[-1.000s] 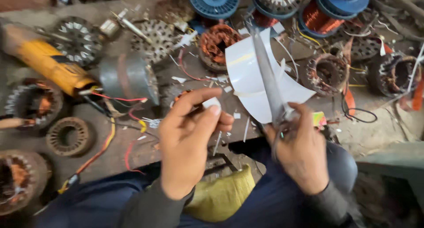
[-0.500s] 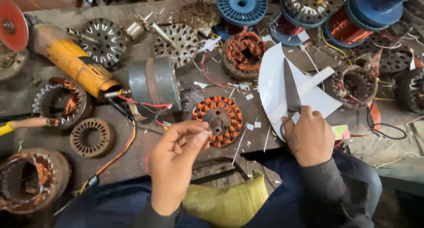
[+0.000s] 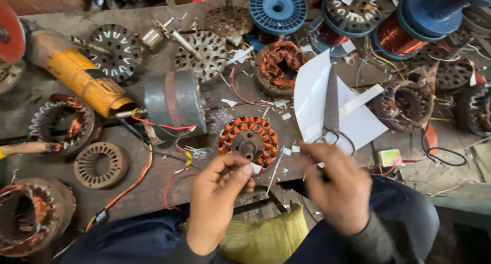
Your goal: The person cuts small rectangular pieces from a white sheet using scissors and inserts them into the slots of a motor stator. The person repeats this process for multiple slots, ensuring each is insulated.
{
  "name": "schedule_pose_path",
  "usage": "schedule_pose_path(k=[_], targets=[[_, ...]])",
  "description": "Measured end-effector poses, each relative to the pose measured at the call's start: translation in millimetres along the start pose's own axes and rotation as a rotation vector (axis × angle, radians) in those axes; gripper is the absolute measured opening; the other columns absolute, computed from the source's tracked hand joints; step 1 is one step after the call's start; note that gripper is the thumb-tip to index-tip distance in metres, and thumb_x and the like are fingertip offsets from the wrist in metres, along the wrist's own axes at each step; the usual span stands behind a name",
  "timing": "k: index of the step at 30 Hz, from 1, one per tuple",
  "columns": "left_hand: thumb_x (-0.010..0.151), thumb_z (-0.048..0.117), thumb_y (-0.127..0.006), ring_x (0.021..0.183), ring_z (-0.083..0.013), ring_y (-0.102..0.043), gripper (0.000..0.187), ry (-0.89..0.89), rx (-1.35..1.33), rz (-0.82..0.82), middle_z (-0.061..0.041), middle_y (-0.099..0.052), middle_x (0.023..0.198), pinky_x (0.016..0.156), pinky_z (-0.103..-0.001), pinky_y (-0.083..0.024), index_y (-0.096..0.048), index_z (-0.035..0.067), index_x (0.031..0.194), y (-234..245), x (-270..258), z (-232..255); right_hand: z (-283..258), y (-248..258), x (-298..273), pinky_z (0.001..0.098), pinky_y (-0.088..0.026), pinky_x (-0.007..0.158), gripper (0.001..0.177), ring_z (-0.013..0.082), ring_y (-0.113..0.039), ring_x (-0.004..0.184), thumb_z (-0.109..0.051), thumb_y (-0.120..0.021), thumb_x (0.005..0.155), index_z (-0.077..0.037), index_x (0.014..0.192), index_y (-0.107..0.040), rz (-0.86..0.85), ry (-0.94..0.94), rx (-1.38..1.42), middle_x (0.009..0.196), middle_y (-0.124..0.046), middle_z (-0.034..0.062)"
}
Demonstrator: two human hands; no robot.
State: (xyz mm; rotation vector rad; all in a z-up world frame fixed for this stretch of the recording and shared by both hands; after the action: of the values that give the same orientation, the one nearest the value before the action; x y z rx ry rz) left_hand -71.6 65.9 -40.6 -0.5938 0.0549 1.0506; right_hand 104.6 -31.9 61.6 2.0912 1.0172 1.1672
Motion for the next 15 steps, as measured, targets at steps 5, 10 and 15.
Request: schedule_pose_path(k=[5, 10, 15], targets=[[0.093, 0.004, -0.071, 0.077, -0.009, -0.063, 0.017, 0.003, 0.003, -0.083, -0.003, -0.069, 0.089, 0.07, -0.025, -0.053, -0.07, -0.003, 0.108, -19, -14, -19, -26, -8, -16, 0.0286, -0.059, 0.078, 0.033, 0.0213, -0.076, 0.09, -0.003, -0.085, 0.076, -0.005, 0.107, -0.072, -0.064, 0.036, 0.373, 0.102, -0.076, 0.0101], [0.095, 0.003, -0.07, 0.078, -0.0108, -0.064, 0.016, 0.065, -0.105, -0.185, -0.005, -0.07, 0.089, 0.072, -0.026, -0.054, -0.067, -0.005, 0.109, -32, -22, -33, -17, -1, -26, 0.0261, -0.061, 0.073, 0.023, 0.0189, -0.078, 0.083, 0.003, -0.078, 0.079, -0.006, 0.099, -0.072, -0.031, 0.059, 0.425, 0.095, -0.076, 0.0084], [0.094, 0.002, -0.069, 0.077, -0.0132, -0.067, 0.018, 0.085, -0.174, -0.228, -0.009, -0.072, 0.088, 0.071, -0.028, -0.056, -0.067, -0.006, 0.11, -35, -26, -45, -26, 4, -25, 0.0273, -0.058, 0.067, 0.025, 0.0189, -0.073, 0.079, 0.0, -0.084, 0.077, -0.006, 0.096, -0.069, 0.019, 0.338, 0.329, 0.095, -0.073, 0.0086]])
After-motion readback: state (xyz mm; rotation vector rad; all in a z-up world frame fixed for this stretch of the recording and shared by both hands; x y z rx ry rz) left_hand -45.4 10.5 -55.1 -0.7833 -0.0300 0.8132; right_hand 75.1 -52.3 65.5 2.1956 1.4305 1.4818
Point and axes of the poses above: each hand's wrist, its own x-axis towards the middle knuckle, its own y-axis out of the back of the hand, z = x × y, the point moved 7 cm from there along x, towards the middle knuckle
